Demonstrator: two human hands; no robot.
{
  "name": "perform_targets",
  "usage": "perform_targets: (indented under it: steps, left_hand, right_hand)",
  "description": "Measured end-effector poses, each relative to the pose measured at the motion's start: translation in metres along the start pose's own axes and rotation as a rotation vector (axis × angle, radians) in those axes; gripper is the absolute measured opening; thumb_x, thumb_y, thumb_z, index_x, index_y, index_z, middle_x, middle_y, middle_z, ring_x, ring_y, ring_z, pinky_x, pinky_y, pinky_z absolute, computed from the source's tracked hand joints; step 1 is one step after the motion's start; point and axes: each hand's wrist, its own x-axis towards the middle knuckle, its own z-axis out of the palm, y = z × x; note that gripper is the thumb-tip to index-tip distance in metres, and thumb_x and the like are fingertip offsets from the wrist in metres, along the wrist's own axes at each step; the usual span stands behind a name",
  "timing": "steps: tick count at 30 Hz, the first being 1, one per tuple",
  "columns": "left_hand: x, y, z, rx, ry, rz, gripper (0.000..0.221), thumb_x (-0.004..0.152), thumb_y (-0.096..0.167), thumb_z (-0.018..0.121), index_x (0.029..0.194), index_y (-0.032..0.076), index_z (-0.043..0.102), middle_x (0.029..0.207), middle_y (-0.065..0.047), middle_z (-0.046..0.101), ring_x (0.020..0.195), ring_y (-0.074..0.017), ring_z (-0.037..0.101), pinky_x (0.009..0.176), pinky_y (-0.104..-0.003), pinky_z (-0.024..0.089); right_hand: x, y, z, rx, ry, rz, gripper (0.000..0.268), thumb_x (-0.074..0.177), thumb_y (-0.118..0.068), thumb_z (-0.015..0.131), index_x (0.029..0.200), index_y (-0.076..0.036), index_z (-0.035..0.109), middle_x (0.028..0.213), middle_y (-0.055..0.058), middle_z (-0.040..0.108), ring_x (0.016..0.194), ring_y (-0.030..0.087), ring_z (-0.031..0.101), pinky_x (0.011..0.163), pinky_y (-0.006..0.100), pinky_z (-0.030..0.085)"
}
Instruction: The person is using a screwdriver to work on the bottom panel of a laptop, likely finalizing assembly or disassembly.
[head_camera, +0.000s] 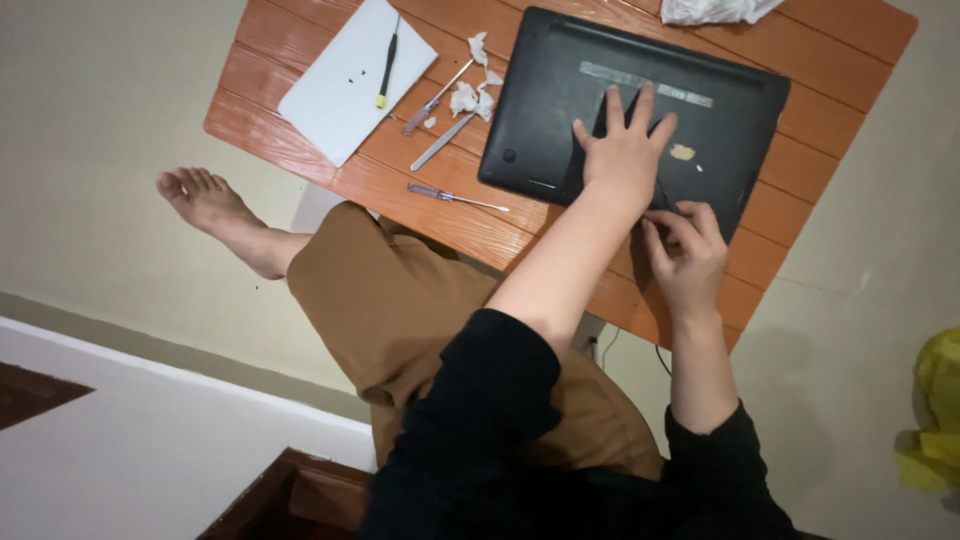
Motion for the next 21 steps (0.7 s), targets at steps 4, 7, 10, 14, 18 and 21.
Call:
perform_targets:
  steps: [4,7,10,14,18,21]
  left_hand:
    - [-0.0023,-0.0011,-0.0039,0.018,0.004,0.009,0.081,0.084,0.016,0.069,0.156,0.033,0.036,0.168,-0.01,0.005,0.153,-0.0483,0.007,0.11,-0.081,0.03]
    - [-0.0032,-0.0016,-0.0072,0.02,-0.023,0.027,0.089,0.08,0.015,0.072,0.158,0.032,0.033,0.168,-0.012,0.003,0.152,-0.05,0.005,0.11,-0.08,0.031]
    - [-0.0043,-0.0007,-0.0066,0.011,-0.024,0.02,0.087,0.081,0.013,0.071,0.157,0.032,0.034,0.168,-0.011,0.004,0.152,-0.0492,0.005,0.108,-0.08,0.031]
    - [-0.0021,-0.0014,-0.0041,0.015,-0.009,0.013,0.084,0.083,0.016,0.071,0.157,0.032,0.035,0.168,-0.011,0.005,0.152,-0.0483,0.006,0.109,-0.08,0.03]
    - [-0.0003,-0.0008,-0.0027,0.024,-0.025,0.0,0.083,0.084,0.017,0.07,0.157,0.035,0.034,0.169,-0.008,0.005,0.153,-0.0458,0.007,0.109,-0.079,0.03]
    - [-0.0037,-0.0025,-0.0037,0.012,-0.002,0.023,0.08,0.085,0.014,0.068,0.156,0.032,0.035,0.168,-0.01,0.006,0.152,-0.048,0.007,0.109,-0.081,0.029]
  right_hand:
    - [0.0013,-0.0036,-0.0028,0.014,-0.007,-0.007,0.015,0.087,0.009,0.083,0.101,0.006,0.079,0.106,0.015,0.064,0.072,0.017,0.055,0.061,0.027,0.049]
    - [0.0017,-0.0028,-0.0023,-0.007,-0.002,-0.003,0.013,0.088,0.006,0.083,0.101,0.006,0.079,0.106,0.015,0.064,0.069,0.017,0.057,0.059,0.027,0.05]
    - [0.0007,-0.0013,-0.0019,-0.046,0.001,-0.007,0.013,0.087,0.006,0.083,0.1,0.005,0.079,0.107,0.015,0.065,0.064,0.016,0.054,0.058,0.028,0.048]
    - [0.0034,-0.0035,-0.0025,-0.105,0.01,-0.057,0.013,0.086,0.004,0.083,0.098,0.004,0.077,0.107,0.016,0.066,0.062,0.017,0.056,0.055,0.028,0.047]
    - [0.0057,-0.0063,-0.003,-0.122,0.016,-0.066,0.01,0.085,0.002,0.081,0.093,0.001,0.077,0.103,0.012,0.065,0.061,0.017,0.055,0.055,0.03,0.046]
    - [0.006,-0.0079,-0.0041,-0.087,0.017,-0.064,0.011,0.085,0.003,0.08,0.095,0.002,0.075,0.104,0.013,0.064,0.065,0.019,0.056,0.059,0.031,0.047]
